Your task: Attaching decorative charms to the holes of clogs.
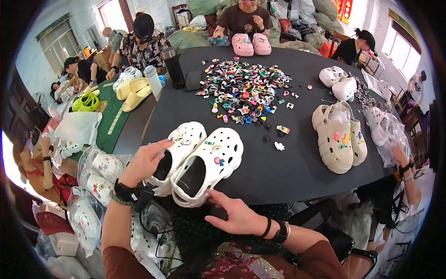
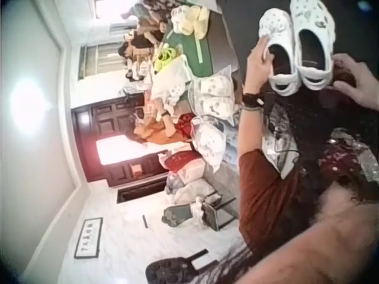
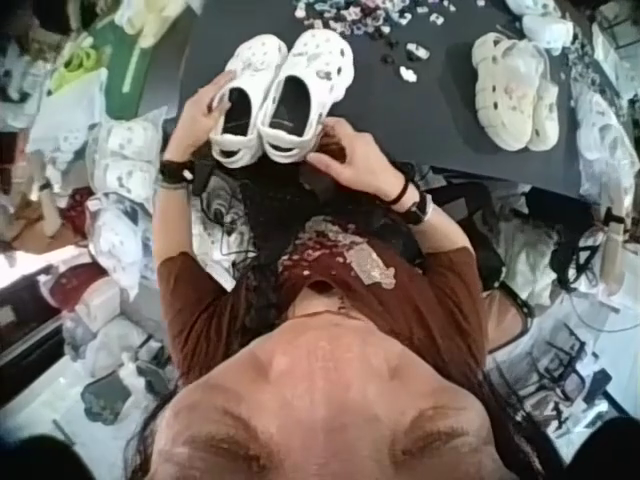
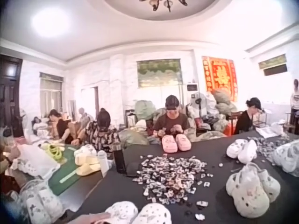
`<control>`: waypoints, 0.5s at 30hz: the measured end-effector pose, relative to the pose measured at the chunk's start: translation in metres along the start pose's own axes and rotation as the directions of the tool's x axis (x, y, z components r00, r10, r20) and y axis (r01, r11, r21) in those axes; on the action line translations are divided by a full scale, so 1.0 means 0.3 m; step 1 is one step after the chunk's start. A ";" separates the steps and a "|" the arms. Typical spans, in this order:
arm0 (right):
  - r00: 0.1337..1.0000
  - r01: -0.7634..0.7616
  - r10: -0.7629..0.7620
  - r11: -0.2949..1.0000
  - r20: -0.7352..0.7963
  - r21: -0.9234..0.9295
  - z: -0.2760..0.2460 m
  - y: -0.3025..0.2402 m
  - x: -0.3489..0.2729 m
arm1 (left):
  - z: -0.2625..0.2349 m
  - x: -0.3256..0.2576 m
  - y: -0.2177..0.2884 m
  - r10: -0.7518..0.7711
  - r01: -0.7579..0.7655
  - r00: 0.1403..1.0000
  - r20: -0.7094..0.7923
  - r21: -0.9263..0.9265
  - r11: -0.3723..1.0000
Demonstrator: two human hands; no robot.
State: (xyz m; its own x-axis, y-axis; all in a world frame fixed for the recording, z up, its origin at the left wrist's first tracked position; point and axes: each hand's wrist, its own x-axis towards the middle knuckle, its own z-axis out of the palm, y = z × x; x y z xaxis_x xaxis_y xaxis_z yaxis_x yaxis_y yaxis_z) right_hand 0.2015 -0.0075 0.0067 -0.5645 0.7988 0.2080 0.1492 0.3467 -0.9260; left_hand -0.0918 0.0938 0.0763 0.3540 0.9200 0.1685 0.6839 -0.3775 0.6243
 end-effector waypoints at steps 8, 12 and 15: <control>0.987 0.013 -0.028 0.995 0.158 0.098 0.102 0.016 0.089 | 0.085 -0.059 0.211 0.071 0.012 0.927 -0.368 0.219 0.976; 0.981 -0.010 -0.017 0.991 0.195 0.136 0.105 -0.015 0.120 | 0.175 -0.117 0.276 -0.200 0.158 0.887 -0.416 -0.133 0.978; 0.983 0.015 -0.034 0.994 0.178 0.107 0.092 -0.011 0.116 | 0.218 -0.149 0.216 -0.299 0.156 0.886 -0.355 -0.379 0.912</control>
State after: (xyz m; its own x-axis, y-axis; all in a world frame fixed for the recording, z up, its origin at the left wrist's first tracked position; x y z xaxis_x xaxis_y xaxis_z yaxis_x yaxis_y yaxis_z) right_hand 0.1589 0.0056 0.0083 -0.7047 0.6862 0.1801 0.0528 0.3039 -0.9512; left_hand -0.0214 0.0213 0.0593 -0.1175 0.9653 0.2332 0.4369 -0.1606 0.8851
